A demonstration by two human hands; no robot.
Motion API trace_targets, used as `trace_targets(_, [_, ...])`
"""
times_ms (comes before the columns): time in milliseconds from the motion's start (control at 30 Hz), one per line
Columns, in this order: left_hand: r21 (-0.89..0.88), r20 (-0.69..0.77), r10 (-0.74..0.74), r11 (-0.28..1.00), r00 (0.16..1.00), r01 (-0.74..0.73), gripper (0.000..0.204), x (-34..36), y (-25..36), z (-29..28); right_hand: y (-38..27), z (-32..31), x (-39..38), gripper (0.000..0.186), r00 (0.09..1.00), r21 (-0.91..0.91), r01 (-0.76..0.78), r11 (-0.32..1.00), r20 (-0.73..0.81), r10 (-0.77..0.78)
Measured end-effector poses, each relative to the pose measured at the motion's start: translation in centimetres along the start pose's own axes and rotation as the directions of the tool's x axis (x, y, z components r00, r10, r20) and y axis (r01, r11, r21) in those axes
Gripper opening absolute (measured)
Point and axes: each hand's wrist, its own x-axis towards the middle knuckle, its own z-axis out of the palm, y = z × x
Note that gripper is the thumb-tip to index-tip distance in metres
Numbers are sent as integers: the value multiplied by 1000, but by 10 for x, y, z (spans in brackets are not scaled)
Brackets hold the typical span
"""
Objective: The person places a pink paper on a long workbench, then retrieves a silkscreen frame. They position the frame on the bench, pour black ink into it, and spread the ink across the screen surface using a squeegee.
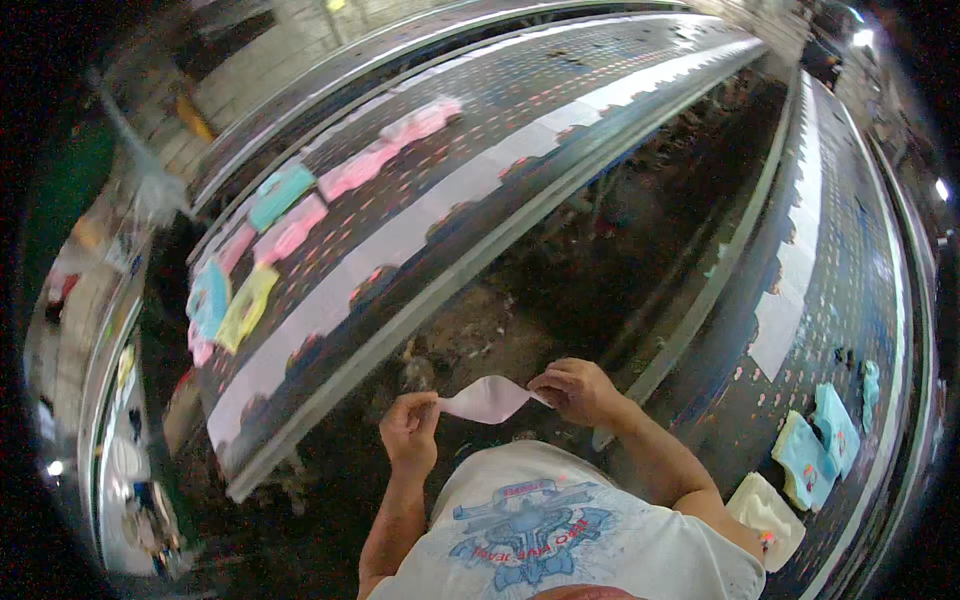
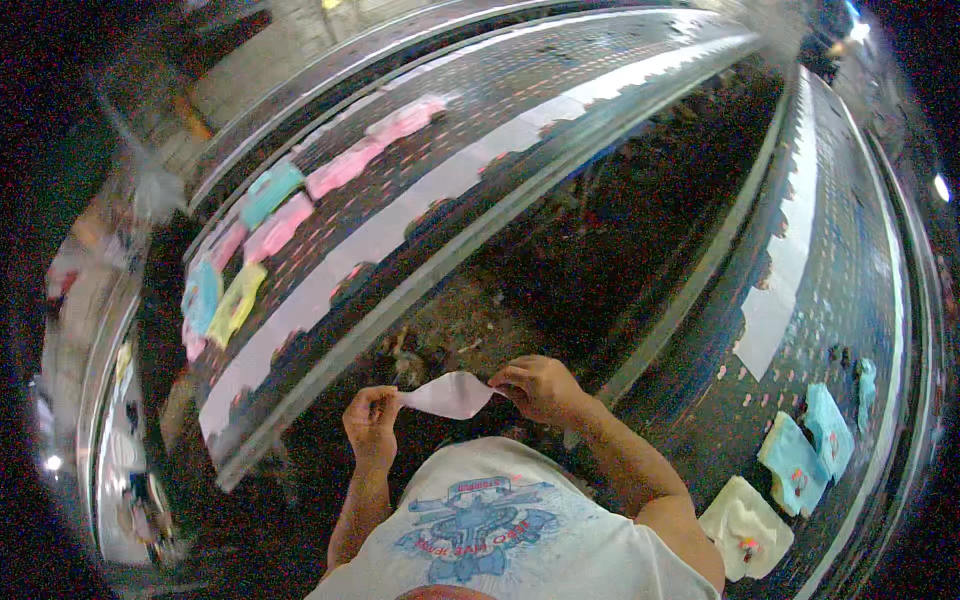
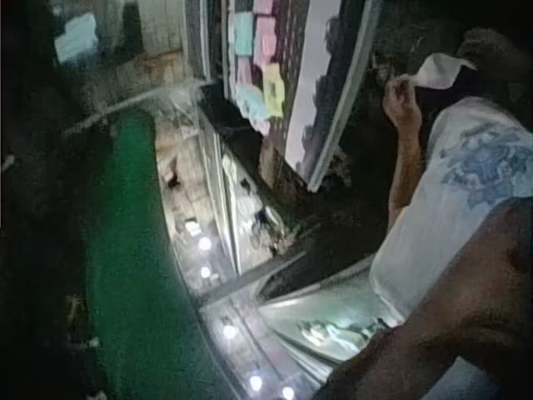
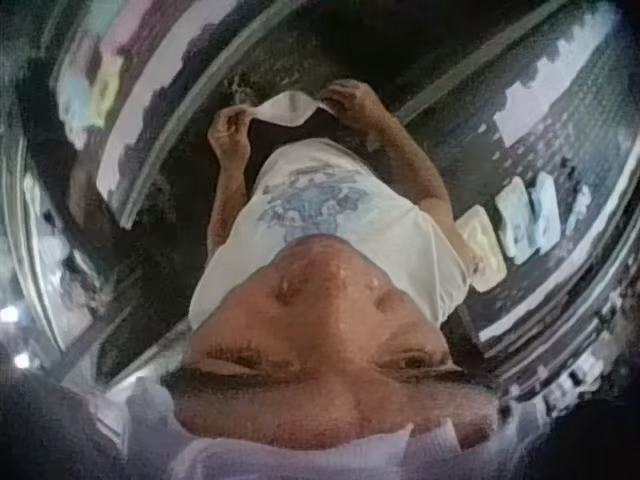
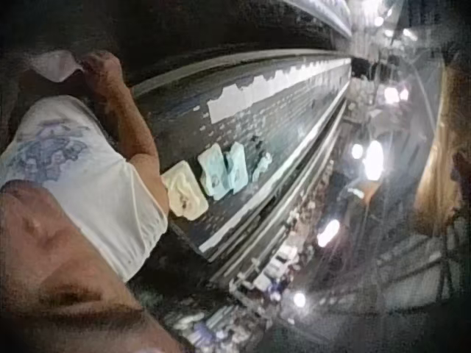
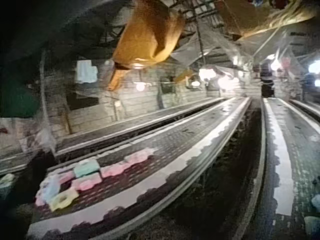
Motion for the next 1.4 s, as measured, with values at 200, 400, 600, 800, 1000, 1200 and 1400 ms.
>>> trace_targets(200, [-109, 249, 15, 994, 968, 13, 12, 118, -48, 29, 65, -21, 19, 21, 948, -134, -318, 938, -41, 316])
trace_targets(400, [-82, 424, -28, 994, 905, 69, 12, 251, -73, 73, 84, -12, 31, 23, 837, -185, -546, 817, -158, 523])
trace_targets(600, [-235, 487, 20, 966, 873, 109, 8, 325, -87, 136, 77, -14, 33, 19, 696, -218, -715, 664, -139, 704])
trace_targets(800, [-207, 582, -4, 966, 813, 152, 7, 384, -87, 217, 109, -48, 8, 25, 492, -134, -869, 477, -349, 798])
trace_targets(1000, [-202, 640, 54, 974, 766, 101, 11, 436, -84, 323, 191, -115, 15, 21, 490, -143, -866, 479, -430, 758])
trace_targets(1200, [-185, 622, 14, 974, 783, 130, 10, 483, -54, 470, 300, -221, 10, 12, 580, -200, -810, 552, -412, 702])
trace_targets(1400, [-212, 667, 95, 975, 739, 65, 9, 517, -25, 601, 378, -329, -6, 9, 584, -259, -805, 533, -499, 640])
